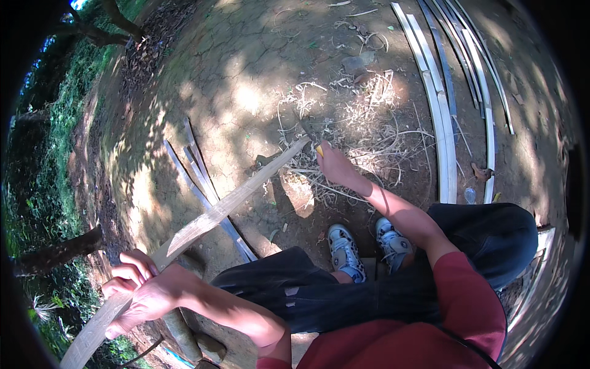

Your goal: The person shaves a strip of bamboo using a knife, removing thin layers of wood from the surface.

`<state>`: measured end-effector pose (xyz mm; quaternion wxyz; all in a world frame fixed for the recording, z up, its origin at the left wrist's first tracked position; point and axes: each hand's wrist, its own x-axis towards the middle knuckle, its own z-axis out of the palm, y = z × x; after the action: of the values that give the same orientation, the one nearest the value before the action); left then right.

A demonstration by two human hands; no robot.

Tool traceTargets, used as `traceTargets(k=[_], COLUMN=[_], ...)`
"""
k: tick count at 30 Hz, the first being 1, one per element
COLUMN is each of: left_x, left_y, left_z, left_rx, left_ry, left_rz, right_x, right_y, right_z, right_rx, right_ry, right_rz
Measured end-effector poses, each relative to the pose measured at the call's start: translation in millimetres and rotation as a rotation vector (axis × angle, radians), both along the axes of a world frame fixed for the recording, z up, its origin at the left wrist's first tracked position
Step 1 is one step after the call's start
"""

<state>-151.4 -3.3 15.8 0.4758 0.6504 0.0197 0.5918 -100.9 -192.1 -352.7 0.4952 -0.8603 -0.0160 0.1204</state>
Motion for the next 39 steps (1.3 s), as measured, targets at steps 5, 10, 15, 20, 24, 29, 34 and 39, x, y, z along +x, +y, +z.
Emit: traceTargets(k=[5, 10, 15, 20, 24, 29, 34, 39], left_x=[10, 8, 13, 16, 14, 20, 16, 20], left_y=[15, 11, 10, -18, -29, -27, -11, -21], left_z=[-8, 1, -5, -1, 5, 4, 1, 1], left_rx=[0.009, -0.003, -0.051, -0.069, -0.086, -0.080, -0.081, -0.050], left_ry=[0.041, 0.066, 0.042, 0.094, 0.093, 0.080, 0.064, 0.074], left_rz=[-0.061, -0.117, -0.245, -0.194, -0.191, -0.112, -0.149, -0.105], right_x=[8, -2, -19, -8, -10, -8, -9, -8], right_y=[-15, 6, 29, 9, 15, 9, 17, 14], right_z=[1, 32, 38, -3, 40, 8, 68, -1], right_rx=[0.053, -0.008, -0.094, -0.102, -0.103, -0.128, -0.087, -0.134], right_ry=[0.000, -0.093, -0.042, 0.065, 0.018, 0.111, 0.070, 0.094], right_rz=[-0.098, 0.175, 0.145, 0.124, 0.167, 0.101, 0.210, 0.087])
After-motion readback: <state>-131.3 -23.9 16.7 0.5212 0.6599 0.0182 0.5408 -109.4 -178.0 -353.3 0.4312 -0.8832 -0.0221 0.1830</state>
